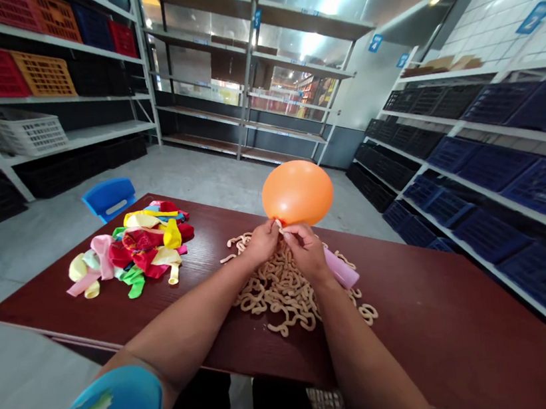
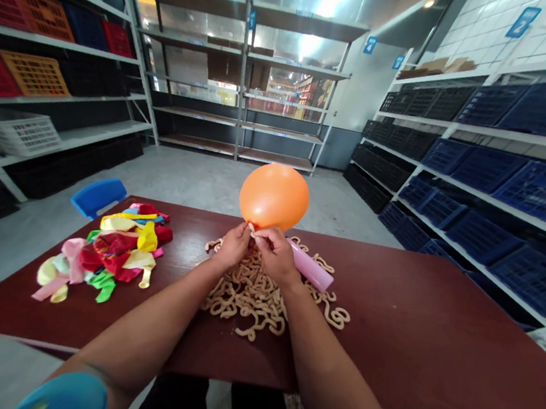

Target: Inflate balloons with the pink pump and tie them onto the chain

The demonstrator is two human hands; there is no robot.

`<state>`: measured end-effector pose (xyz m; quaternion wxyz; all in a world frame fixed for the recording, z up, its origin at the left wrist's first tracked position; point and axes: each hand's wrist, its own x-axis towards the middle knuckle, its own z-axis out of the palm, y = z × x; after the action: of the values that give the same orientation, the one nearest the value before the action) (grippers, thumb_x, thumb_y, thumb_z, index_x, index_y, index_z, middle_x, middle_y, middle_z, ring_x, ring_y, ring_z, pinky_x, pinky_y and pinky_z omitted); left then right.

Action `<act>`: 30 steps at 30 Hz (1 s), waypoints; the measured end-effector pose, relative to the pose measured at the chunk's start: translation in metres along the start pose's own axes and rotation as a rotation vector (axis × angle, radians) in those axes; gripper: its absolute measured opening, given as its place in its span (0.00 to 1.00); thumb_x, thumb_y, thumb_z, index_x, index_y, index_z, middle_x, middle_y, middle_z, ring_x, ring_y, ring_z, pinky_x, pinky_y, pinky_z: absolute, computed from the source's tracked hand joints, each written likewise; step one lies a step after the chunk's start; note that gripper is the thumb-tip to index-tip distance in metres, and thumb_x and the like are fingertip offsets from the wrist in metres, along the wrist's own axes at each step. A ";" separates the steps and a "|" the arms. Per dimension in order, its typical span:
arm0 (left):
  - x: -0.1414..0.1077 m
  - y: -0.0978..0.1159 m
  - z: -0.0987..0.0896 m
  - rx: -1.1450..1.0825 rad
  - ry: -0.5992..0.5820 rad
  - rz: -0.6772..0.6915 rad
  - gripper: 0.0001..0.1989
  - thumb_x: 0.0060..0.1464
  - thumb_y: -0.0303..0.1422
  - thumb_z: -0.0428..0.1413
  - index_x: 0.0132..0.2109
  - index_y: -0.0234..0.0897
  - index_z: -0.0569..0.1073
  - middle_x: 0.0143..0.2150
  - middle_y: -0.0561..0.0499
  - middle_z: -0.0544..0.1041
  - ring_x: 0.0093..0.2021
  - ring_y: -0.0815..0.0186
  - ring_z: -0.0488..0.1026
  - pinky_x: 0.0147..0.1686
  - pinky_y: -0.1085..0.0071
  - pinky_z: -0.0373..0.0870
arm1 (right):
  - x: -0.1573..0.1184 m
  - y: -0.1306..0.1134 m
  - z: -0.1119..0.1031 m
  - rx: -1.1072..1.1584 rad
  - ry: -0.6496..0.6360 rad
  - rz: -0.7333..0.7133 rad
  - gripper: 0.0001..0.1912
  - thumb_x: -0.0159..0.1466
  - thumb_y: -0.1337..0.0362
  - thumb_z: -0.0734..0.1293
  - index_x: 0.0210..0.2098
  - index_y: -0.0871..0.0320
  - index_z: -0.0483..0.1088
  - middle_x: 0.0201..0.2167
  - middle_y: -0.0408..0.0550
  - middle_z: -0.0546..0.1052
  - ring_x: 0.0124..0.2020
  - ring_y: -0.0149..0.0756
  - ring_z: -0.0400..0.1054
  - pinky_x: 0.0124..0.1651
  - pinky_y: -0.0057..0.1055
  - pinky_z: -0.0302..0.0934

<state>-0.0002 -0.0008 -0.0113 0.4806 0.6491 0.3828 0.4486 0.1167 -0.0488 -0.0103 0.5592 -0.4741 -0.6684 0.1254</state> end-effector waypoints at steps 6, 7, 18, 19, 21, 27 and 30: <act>-0.002 -0.002 0.004 0.367 0.042 0.150 0.13 0.59 0.35 0.41 0.30 0.36 0.63 0.26 0.51 0.68 0.27 0.69 0.65 0.31 0.73 0.61 | -0.001 0.003 0.005 0.348 0.053 0.248 0.09 0.54 0.59 0.67 0.33 0.55 0.69 0.33 0.43 0.74 0.34 0.31 0.67 0.40 0.31 0.62; -0.003 -0.001 0.004 0.414 0.037 0.170 0.13 0.59 0.35 0.40 0.30 0.36 0.63 0.27 0.51 0.69 0.28 0.69 0.66 0.31 0.73 0.62 | 0.000 0.002 0.006 0.411 0.061 0.303 0.10 0.53 0.59 0.68 0.33 0.55 0.68 0.31 0.42 0.74 0.32 0.30 0.67 0.37 0.30 0.62; -0.012 0.002 0.006 0.747 -0.074 0.201 0.09 0.58 0.33 0.42 0.40 0.34 0.64 0.34 0.43 0.73 0.33 0.63 0.71 0.33 0.69 0.64 | 0.003 0.000 0.002 0.626 0.096 0.747 0.16 0.43 0.60 0.74 0.28 0.58 0.68 0.19 0.38 0.71 0.17 0.25 0.62 0.16 0.22 0.50; -0.012 0.002 0.007 0.734 -0.078 0.201 0.10 0.58 0.33 0.42 0.40 0.34 0.64 0.34 0.43 0.73 0.33 0.62 0.71 0.33 0.69 0.64 | 0.003 0.001 0.002 0.628 0.115 0.754 0.15 0.43 0.60 0.73 0.27 0.59 0.68 0.18 0.38 0.70 0.17 0.25 0.62 0.16 0.21 0.49; -0.011 -0.001 0.009 0.682 -0.069 0.193 0.12 0.59 0.35 0.40 0.40 0.35 0.65 0.33 0.44 0.73 0.32 0.63 0.71 0.33 0.69 0.64 | 0.002 0.002 0.004 0.618 0.157 0.731 0.14 0.44 0.60 0.73 0.25 0.59 0.67 0.16 0.37 0.69 0.16 0.24 0.61 0.16 0.21 0.49; -0.003 -0.012 0.010 0.377 -0.064 0.177 0.12 0.59 0.36 0.41 0.32 0.36 0.64 0.28 0.51 0.71 0.28 0.69 0.67 0.31 0.74 0.63 | 0.001 0.006 0.008 0.598 0.220 0.590 0.13 0.47 0.61 0.71 0.25 0.57 0.62 0.14 0.35 0.68 0.14 0.24 0.59 0.17 0.21 0.50; -0.002 -0.014 0.007 0.245 -0.121 0.164 0.14 0.59 0.38 0.41 0.31 0.36 0.63 0.24 0.54 0.68 0.23 0.71 0.65 0.27 0.75 0.62 | 0.001 0.005 0.007 0.625 0.163 0.590 0.13 0.48 0.60 0.71 0.25 0.57 0.63 0.14 0.36 0.68 0.15 0.24 0.59 0.17 0.21 0.50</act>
<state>0.0051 -0.0012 -0.0264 0.3818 0.7578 0.3506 0.3962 0.1132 -0.0427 -0.0156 0.6671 -0.4609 -0.3879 0.4382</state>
